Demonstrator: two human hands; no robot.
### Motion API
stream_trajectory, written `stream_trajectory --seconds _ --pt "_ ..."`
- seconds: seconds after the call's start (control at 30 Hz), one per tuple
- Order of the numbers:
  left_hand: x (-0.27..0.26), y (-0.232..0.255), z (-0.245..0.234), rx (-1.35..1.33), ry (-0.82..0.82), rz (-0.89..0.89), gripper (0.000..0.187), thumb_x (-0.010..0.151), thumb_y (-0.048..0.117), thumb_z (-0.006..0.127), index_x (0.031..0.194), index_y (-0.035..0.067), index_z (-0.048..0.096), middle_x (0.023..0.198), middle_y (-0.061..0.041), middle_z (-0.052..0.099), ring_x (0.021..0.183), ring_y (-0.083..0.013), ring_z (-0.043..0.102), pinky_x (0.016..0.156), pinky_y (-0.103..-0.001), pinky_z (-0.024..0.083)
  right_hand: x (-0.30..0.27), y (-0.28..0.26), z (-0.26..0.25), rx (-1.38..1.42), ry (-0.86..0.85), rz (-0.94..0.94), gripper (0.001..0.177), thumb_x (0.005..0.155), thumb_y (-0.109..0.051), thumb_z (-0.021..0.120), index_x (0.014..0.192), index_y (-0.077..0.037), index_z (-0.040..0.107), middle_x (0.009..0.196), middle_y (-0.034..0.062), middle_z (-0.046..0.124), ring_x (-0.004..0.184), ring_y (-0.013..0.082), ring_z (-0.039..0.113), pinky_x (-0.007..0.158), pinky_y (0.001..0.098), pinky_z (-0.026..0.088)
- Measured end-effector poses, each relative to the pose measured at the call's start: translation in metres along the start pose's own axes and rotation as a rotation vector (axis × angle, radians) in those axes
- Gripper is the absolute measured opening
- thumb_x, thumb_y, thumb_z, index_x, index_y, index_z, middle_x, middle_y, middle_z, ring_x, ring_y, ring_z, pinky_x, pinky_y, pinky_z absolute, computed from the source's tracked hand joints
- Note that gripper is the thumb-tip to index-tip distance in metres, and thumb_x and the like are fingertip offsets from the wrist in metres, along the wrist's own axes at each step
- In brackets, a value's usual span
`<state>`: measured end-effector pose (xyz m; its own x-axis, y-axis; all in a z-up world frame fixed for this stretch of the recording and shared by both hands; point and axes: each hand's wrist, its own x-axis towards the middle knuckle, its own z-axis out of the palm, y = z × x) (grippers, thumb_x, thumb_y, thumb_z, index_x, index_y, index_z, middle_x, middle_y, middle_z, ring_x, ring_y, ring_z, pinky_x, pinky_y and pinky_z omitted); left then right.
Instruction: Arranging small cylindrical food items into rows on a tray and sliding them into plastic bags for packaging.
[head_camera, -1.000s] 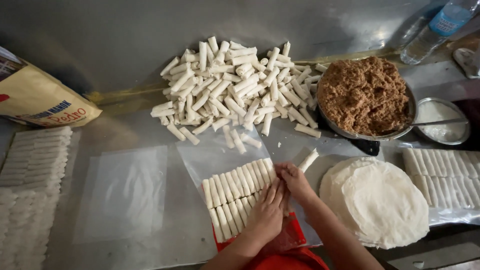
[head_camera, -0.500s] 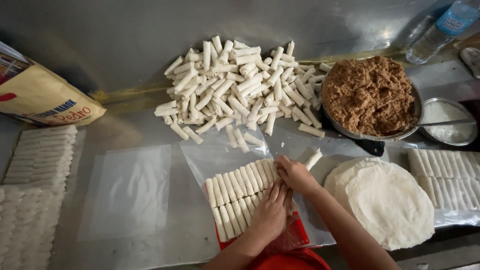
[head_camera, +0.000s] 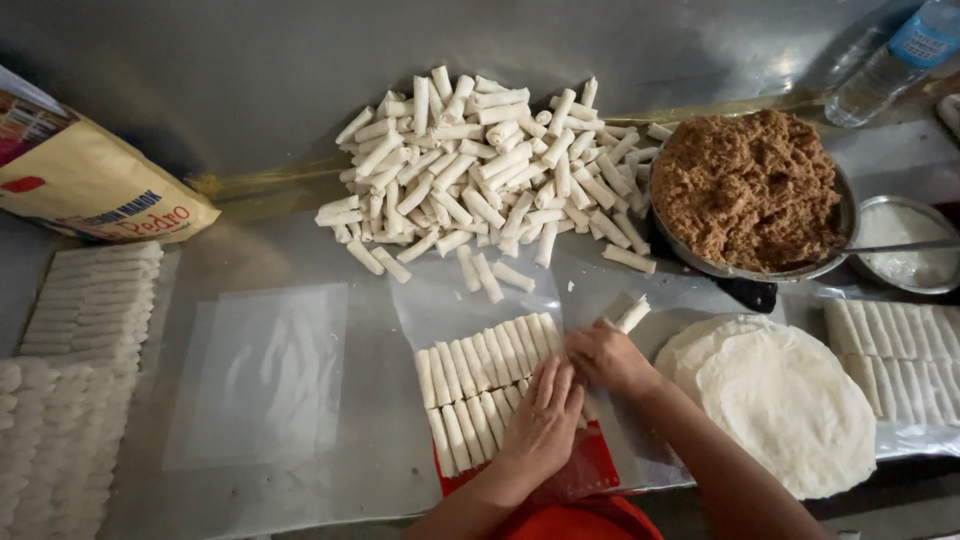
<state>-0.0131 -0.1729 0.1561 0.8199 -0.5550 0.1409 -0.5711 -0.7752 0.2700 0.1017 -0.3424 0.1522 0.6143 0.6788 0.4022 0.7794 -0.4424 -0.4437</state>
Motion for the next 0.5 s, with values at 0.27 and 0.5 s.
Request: stream_trajectory --seconds 0.27,0.5 --pt "-0.006 -0.008 -0.005 -0.042 0.093 0.082 0.089 0.071 0.059 0.084 0.129 0.002 0.049 0.131 -0.022 0.051 0.127 -0.041 0.046 0.121 -0.056 0.03 -0.025 -0.013 -0.003 0.016 -0.09 0.03 0.012 0.094 -0.011 0.062 0.083 -0.012 0.059 0.074 0.0059 0.061 0.063 0.027 0.06 0.076 0.0395 0.042" --pt "-0.088 -0.103 -0.009 -0.684 0.349 -0.591 0.03 0.107 0.022 0.04 0.115 0.014 0.067 0.116 -0.005 0.07 0.11 -0.0198 0.066 0.102 -0.032 0.048 -0.043 -0.007 0.012 0.027 -0.139 0.289 0.006 0.096 -0.015 0.061 0.097 -0.012 0.066 0.09 0.0069 0.071 0.081 0.0283 0.064 0.078 0.0403 0.052"
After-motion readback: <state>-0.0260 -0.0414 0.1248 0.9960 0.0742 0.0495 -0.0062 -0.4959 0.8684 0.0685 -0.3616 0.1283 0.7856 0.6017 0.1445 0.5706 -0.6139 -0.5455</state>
